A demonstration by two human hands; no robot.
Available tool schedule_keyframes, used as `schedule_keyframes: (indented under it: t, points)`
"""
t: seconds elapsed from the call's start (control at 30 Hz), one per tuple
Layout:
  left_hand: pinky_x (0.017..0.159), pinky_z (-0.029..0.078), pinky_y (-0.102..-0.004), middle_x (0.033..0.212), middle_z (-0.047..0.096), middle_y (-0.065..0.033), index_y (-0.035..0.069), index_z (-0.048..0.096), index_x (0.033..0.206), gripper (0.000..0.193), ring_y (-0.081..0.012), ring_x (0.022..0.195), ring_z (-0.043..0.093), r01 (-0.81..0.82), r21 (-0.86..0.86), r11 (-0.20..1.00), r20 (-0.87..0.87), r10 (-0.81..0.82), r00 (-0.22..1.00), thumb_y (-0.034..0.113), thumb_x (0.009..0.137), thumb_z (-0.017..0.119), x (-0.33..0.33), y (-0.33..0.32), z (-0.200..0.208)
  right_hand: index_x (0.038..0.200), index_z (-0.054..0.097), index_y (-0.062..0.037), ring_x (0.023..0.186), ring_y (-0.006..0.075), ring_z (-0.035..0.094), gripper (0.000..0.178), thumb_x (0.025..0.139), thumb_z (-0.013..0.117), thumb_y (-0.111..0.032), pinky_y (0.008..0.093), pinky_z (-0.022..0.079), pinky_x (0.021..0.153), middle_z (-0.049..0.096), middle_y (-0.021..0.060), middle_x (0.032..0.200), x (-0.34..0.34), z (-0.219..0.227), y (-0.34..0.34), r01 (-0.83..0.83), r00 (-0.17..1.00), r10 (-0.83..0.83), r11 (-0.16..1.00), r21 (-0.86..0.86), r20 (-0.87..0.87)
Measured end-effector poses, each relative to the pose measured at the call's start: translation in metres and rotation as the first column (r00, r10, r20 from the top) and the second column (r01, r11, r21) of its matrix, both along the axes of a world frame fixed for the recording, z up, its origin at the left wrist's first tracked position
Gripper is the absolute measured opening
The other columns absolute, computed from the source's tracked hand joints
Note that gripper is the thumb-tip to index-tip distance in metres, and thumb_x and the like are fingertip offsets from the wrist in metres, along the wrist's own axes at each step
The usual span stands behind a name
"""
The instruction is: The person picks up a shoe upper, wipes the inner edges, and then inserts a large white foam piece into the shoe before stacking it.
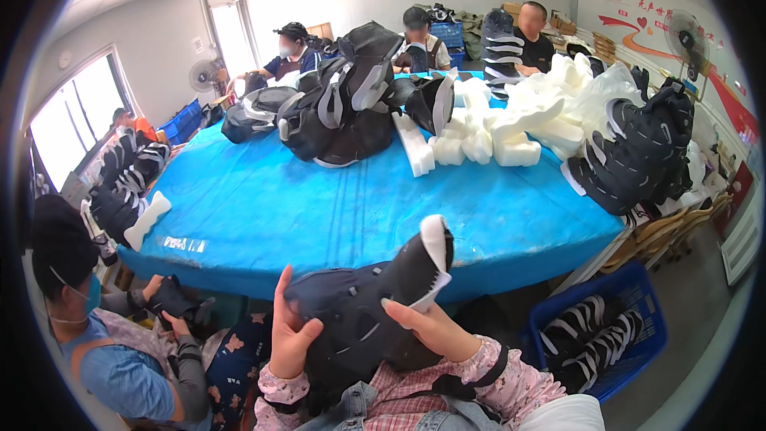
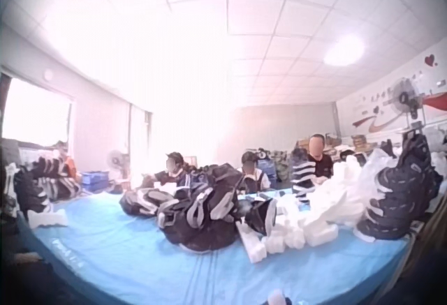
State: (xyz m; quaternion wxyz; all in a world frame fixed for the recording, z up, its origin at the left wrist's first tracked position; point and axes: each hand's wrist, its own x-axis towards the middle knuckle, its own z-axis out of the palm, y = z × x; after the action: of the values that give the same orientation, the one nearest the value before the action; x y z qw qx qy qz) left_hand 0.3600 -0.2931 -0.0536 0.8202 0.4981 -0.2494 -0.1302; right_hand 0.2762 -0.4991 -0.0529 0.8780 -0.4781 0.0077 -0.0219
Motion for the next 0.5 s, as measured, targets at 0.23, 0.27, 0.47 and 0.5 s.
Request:
schedule_keyframes:
  t: [0.23,0.27,0.47,0.5]
  points:
    - [0.096,0.040,-0.0298,0.125,0.047,-0.0111,0.000,0.026,0.137,0.075,-0.0173,0.109,0.052,-0.320,0.283,0.904,0.018,0.329,0.944,0.004,0.078,0.072,0.012,-0.002,-0.020,0.119,0.051,-0.0030,0.102,0.0102,0.053,0.032,0.089,0.062,-0.008,0.0268,0.043,0.090,0.057,-0.0002,0.112,0.015,0.014,0.016,0.193,0.973,-0.187,0.981,-0.030,0.137]
    - [0.097,0.040,-0.0294,0.125,0.048,-0.0101,-0.001,0.031,0.135,0.068,-0.0162,0.110,0.052,-0.167,0.231,0.959,-0.001,0.172,0.985,0.005,0.080,0.071,0.016,-0.003,-0.012,0.120,0.051,-0.0028,0.105,0.0127,0.055,0.032,0.090,0.060,-0.007,0.0294,0.045,0.091,0.058,0.0020,0.113,0.015,0.024,0.015,0.166,0.980,-0.176,0.980,0.108,0.091]
    - [0.094,0.042,-0.0268,0.119,0.056,-0.0068,-0.003,0.043,0.128,0.051,-0.0122,0.107,0.054,0.116,0.114,0.987,-0.043,-0.112,0.993,0.006,0.085,0.067,0.018,-0.007,0.028,0.117,0.052,-0.0031,0.102,0.0143,0.058,0.027,0.091,0.058,-0.008,0.0298,0.048,0.086,0.059,0.0043,0.110,0.020,0.031,0.004,0.094,0.994,-0.105,0.966,0.241,0.034]
    - [0.094,0.042,-0.0268,0.119,0.056,-0.0068,-0.003,0.043,0.128,0.051,-0.0122,0.107,0.054,0.117,0.113,0.987,-0.042,-0.113,0.993,0.006,0.085,0.067,0.017,-0.008,0.027,0.117,0.052,-0.0031,0.102,0.0143,0.058,0.027,0.091,0.058,-0.008,0.0298,0.048,0.086,0.059,0.0043,0.110,0.020,0.030,0.005,0.095,0.994,-0.106,0.966,0.240,0.035]
